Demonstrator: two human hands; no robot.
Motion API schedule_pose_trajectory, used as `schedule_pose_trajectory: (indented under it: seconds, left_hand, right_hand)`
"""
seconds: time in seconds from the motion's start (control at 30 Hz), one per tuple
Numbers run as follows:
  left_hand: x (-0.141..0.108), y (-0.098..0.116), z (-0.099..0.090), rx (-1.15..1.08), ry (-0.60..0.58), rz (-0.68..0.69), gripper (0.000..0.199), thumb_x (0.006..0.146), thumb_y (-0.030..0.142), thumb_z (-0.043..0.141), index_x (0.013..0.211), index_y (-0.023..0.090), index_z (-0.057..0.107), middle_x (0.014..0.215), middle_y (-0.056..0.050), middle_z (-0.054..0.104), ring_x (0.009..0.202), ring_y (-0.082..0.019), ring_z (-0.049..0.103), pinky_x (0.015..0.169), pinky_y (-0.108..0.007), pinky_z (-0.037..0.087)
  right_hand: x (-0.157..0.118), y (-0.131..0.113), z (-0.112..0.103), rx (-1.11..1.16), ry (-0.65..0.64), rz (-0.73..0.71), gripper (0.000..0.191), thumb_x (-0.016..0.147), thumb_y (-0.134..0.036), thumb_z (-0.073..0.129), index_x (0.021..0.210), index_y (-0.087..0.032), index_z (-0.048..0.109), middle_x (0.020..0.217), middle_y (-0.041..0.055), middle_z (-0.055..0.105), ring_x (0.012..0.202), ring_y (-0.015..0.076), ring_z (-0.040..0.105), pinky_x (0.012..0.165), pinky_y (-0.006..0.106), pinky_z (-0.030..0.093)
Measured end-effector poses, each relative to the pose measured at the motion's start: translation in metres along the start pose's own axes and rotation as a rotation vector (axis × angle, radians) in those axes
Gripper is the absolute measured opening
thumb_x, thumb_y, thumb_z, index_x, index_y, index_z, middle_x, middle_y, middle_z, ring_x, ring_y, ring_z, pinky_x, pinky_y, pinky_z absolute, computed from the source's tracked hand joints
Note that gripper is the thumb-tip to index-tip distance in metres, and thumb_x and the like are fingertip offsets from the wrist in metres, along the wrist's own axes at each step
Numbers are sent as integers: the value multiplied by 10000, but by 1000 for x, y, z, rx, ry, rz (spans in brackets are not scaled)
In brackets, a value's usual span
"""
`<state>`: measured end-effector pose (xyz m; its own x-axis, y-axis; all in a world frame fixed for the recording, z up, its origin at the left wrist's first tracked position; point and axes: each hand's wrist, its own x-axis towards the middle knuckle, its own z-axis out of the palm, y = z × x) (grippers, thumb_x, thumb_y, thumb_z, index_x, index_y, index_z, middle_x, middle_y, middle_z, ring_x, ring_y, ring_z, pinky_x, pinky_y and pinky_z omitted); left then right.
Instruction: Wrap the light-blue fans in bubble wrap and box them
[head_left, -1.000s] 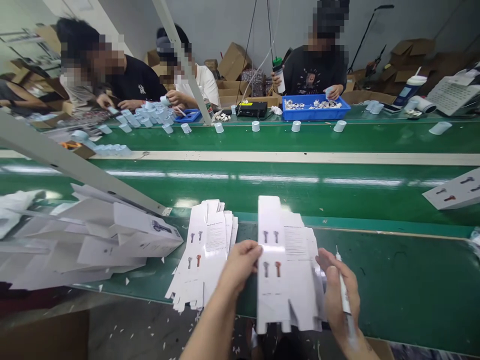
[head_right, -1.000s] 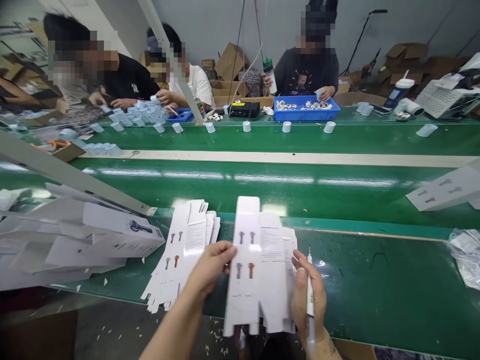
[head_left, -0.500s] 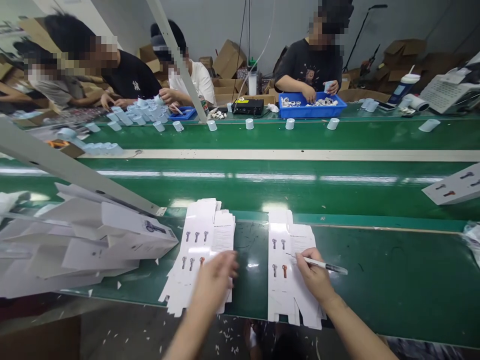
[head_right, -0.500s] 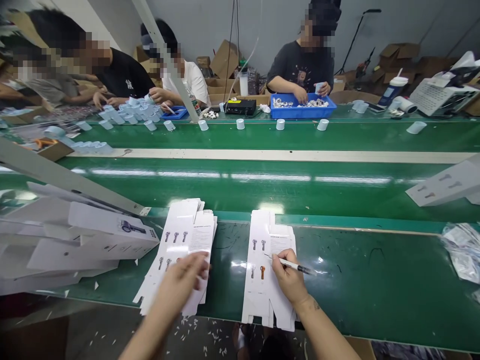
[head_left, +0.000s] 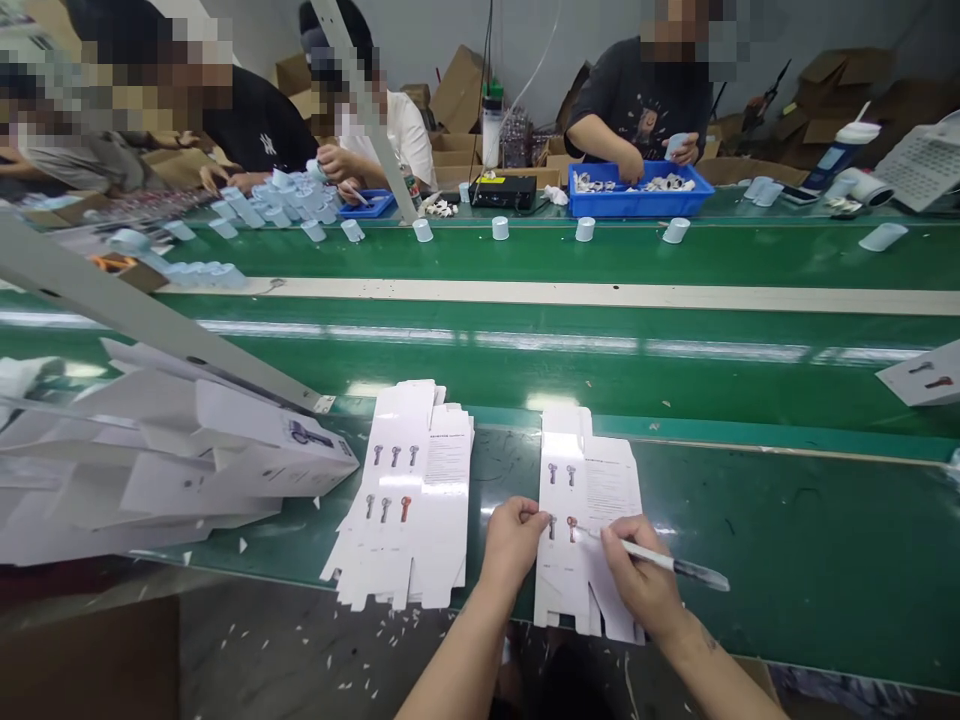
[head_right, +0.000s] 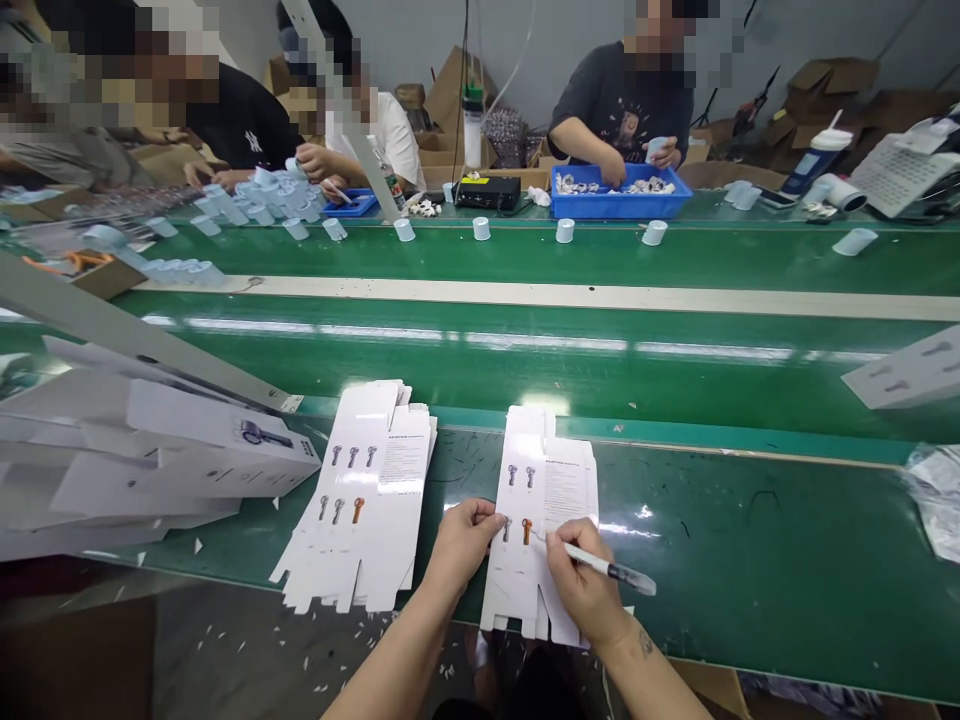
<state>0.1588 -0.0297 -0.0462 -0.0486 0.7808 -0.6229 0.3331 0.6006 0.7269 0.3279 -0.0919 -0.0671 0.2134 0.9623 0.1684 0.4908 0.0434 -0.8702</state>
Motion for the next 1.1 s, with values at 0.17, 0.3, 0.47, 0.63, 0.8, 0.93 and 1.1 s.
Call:
schedule_pose_trajectory:
  seconds: [0.17,0.3,0.47,0.63,0.8,0.93,1.1]
  left_hand:
    - [0,-2,2,19,21,8,41,756,134,647,719,149,635,623,-1,639,579,-117,576,559,-214,427]
    - [-1,0,0,83,35,46,51,757,141,640,706,150,638,634,-7,646,614,-127,591,587,-223,430]
    - [1,-1,2,117,47,67,74,749,144,638,676,156,630,617,-1,629,624,-128,581,593,-224,413]
    - [-3,1,-3,-102,-11,11,44,732,181,635,704,153,615,589,11,597,546,-114,530,544,-224,403]
    - [-30,28,-69,-241,20,67,248,646,364,699,760,153,635,649,-7,645,585,-143,576,559,-242,443]
    - [-33,40,-145,-175,276,104,364,539,429,738,761,155,648,606,8,632,536,-133,530,524,-242,424]
    - [-24,27,-202,103,539,116,271,581,425,671,691,177,663,569,-21,628,533,-179,530,511,-275,413]
  right_hand:
    - [-23,-6,2,-32,-192,-32,257,918,-380,480,711,-228,500,555,-42,510,485,134,512,465,243,427]
    - [-23,-5,4,-33,-250,-60,261,928,-378,468,717,-227,497,563,-40,522,491,132,525,471,241,428]
    - [-24,-5,5,-60,-327,-82,258,917,-384,484,716,-225,516,593,-28,550,521,139,537,483,251,402]
    - [-23,0,-5,108,-159,34,234,892,-376,540,716,-223,520,621,-19,562,559,148,537,526,260,431]
    - [6,8,-13,141,225,186,261,902,-425,520,732,-229,484,616,-36,498,573,150,491,566,279,415]
    - [30,8,-2,80,160,151,314,861,-481,548,684,-228,489,603,-37,468,576,155,469,570,287,398]
    - [32,9,8,61,125,136,312,867,-468,520,669,-235,457,574,-49,439,537,148,447,540,283,386]
